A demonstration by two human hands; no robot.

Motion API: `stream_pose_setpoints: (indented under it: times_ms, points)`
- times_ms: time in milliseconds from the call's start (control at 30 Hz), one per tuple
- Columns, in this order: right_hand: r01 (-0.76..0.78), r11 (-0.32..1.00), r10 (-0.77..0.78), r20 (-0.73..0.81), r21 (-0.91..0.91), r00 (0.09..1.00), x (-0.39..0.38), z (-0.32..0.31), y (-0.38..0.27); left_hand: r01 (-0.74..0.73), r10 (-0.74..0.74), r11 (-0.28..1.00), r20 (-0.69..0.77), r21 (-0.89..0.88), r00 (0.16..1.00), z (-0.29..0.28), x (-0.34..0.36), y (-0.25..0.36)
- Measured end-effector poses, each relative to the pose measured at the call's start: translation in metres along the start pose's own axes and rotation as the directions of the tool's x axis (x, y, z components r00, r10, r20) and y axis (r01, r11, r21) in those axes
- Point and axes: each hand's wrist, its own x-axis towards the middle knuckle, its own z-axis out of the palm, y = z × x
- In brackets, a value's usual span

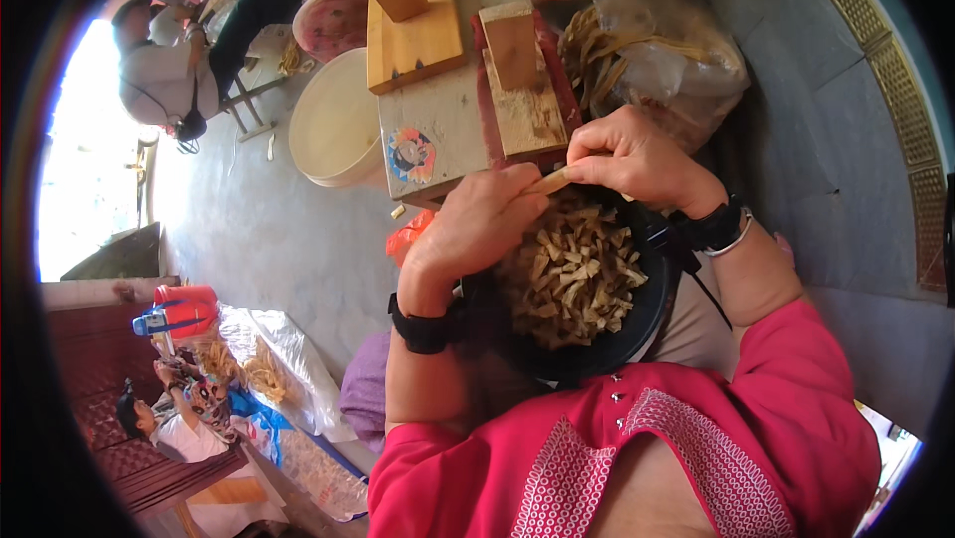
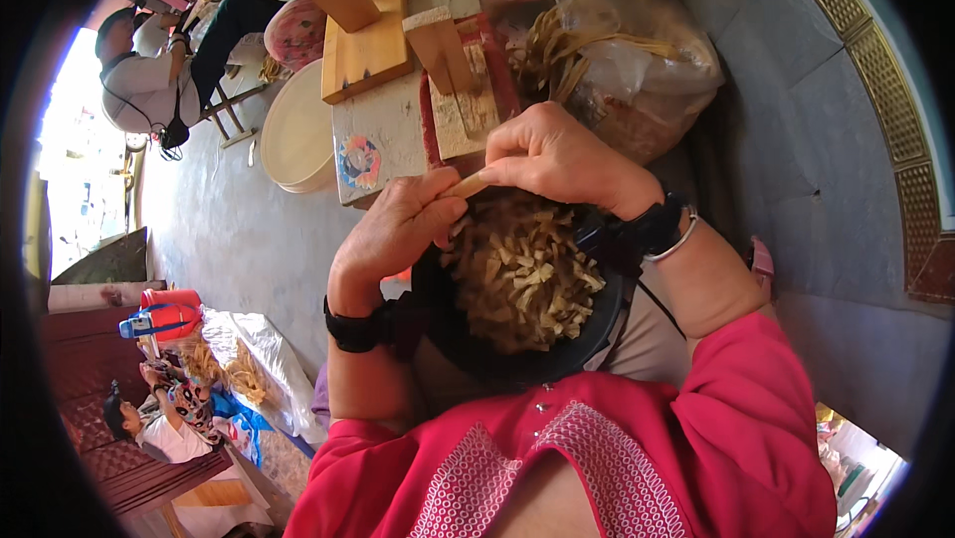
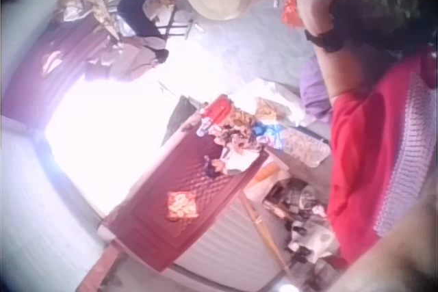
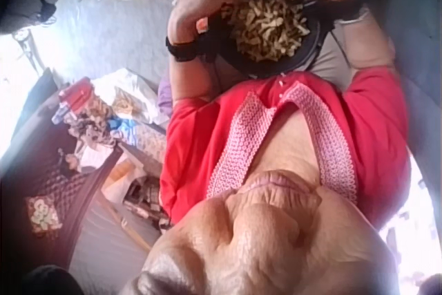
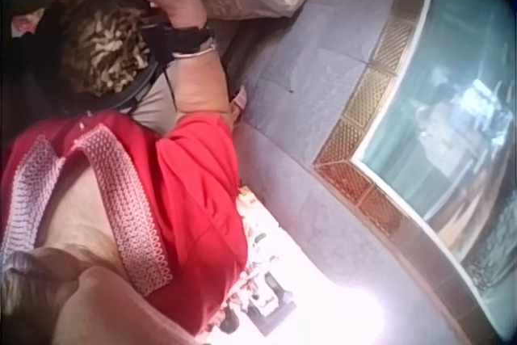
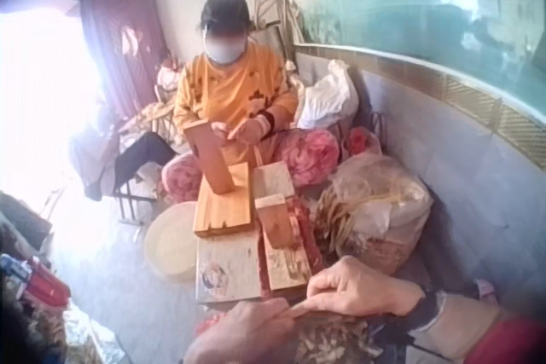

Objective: The person manipulates thin strips of material, likely food-related, by pulling them through a wooden manual slicing or stretching tool and then tying or folding them into knots before placing them into a black container.

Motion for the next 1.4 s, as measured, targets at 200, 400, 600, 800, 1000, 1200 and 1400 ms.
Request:
stream_pose_setpoints:
  times_ms: [200, 400, 600, 800, 1000, 1200, 1400]
  points:
    - [0.137, 0.974, -0.183, -0.27, -0.18, 0.945, 0.039, -0.009, 0.028, 0.025, 0.142, 0.958, -0.548, 0.285, 0.824, 0.002, 0.034, -0.013]
    - [0.106, 0.975, -0.197, -0.545, -0.194, 0.815, 0.059, 0.005, 0.03, 0.103, 0.123, 0.957, -0.7, 0.272, 0.704, -0.002, 0.058, -0.02]
    - [0.16, 0.97, -0.239, -0.614, -0.181, 0.753, 0.069, 0.012, 0.036, 0.114, 0.121, 0.961, -0.751, 0.254, 0.65, -0.002, 0.064, -0.026]
    - [-0.109, 0.833, -0.234, -0.523, -0.543, 0.82, 0.073, 0.007, 0.05, 0.209, 0.054, 0.94, -0.724, 0.269, 0.688, -0.003, 0.063, -0.026]
    - [0.053, 0.991, -0.005, -0.37, 0.12, 0.929, 0.045, 0.006, 0.028, 0.291, -0.131, 0.872, -0.385, 0.393, 0.913, 0.004, 0.029, -0.012]
    - [-0.243, 0.542, 0.231, 0.135, 0.804, 0.964, 0.028, 0.043, 0.015, -0.211, -0.156, 0.712, -0.444, -0.67, 0.882, 0.04, 0.028, 0.001]
    - [-0.068, 0.92, 0.037, 0.086, 0.386, 0.996, 0.023, 0.047, 0.002, -0.581, -0.313, 0.104, -0.581, -0.807, 0.751, 0.011, 0.017, 0.002]
